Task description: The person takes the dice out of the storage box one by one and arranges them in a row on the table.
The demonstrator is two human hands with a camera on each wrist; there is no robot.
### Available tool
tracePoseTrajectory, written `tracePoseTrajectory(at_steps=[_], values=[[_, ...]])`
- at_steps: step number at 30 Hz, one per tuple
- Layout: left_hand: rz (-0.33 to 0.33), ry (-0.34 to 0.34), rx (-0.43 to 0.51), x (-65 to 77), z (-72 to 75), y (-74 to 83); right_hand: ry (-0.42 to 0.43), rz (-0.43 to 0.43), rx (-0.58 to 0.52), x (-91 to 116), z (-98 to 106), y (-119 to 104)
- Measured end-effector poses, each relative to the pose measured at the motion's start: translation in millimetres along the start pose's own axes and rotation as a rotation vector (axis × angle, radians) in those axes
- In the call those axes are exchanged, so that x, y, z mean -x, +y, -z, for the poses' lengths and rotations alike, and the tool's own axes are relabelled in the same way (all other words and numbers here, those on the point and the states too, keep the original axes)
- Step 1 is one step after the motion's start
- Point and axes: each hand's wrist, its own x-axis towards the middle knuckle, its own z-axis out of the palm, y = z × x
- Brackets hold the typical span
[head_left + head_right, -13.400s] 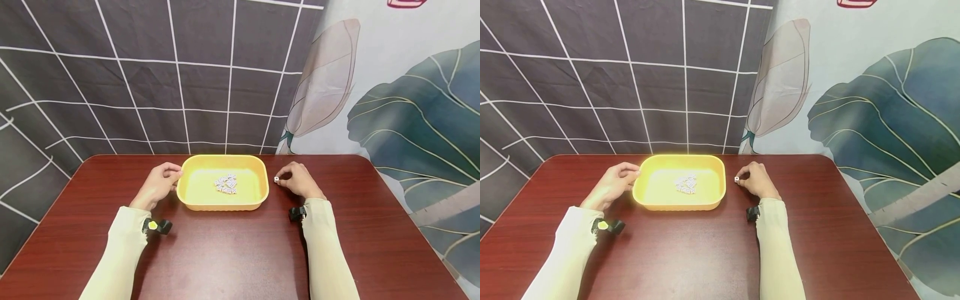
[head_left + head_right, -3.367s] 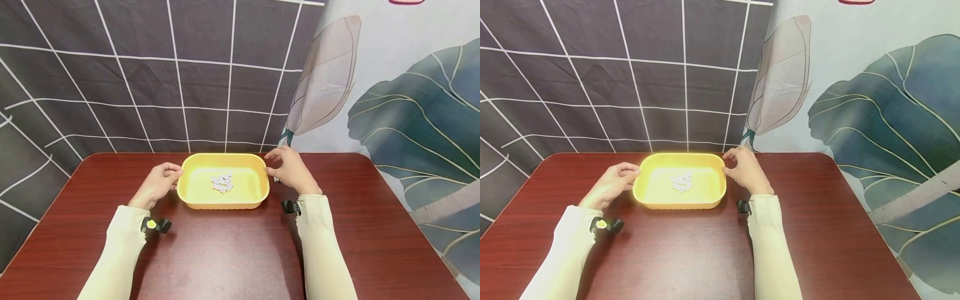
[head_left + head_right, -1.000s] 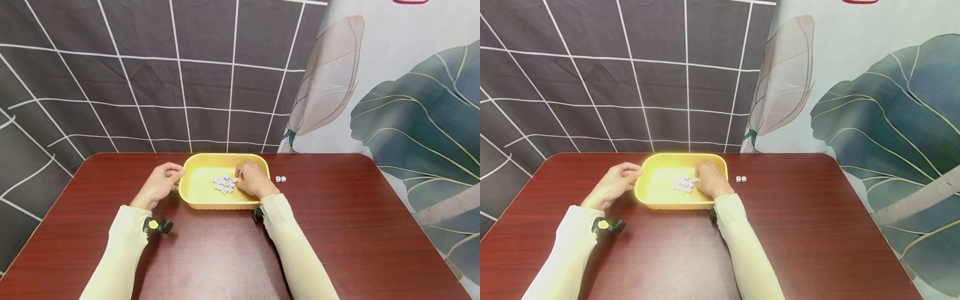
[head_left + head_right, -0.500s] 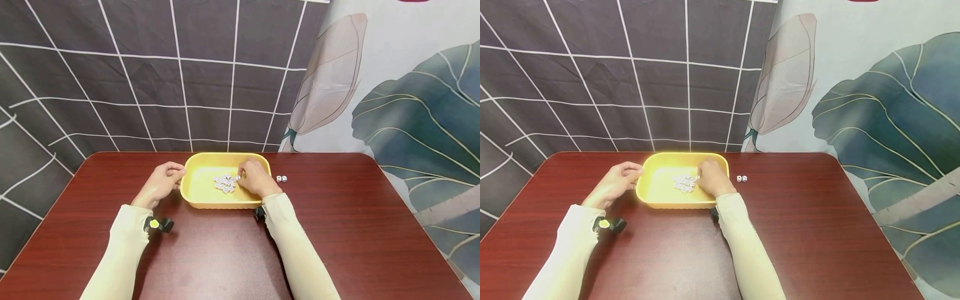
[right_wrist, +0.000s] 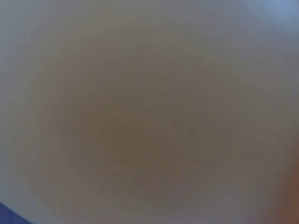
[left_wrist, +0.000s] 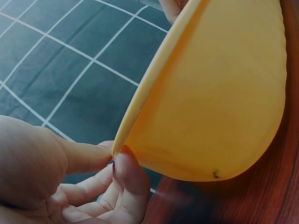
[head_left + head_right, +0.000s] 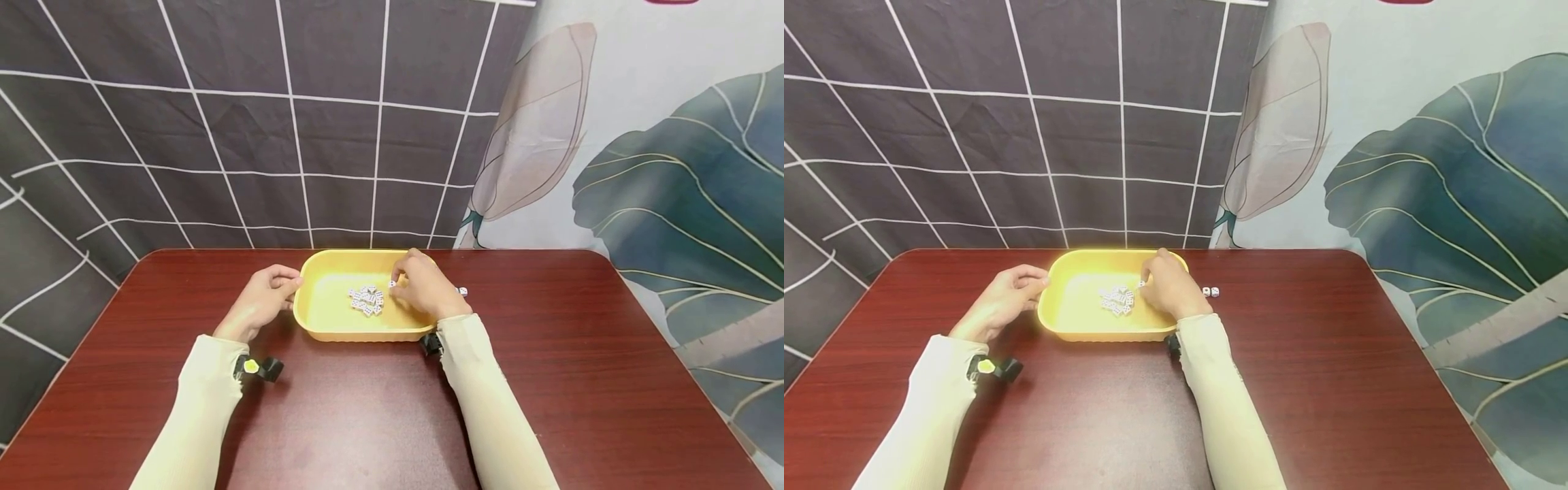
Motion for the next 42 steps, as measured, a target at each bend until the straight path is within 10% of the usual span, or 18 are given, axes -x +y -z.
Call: tracePoseTrajectory(at_steps=[42], values=[[-0.001,0.000,0.017,0.0,1.2,-1.2,0.125,-0.065,-0.088,32,50,40]])
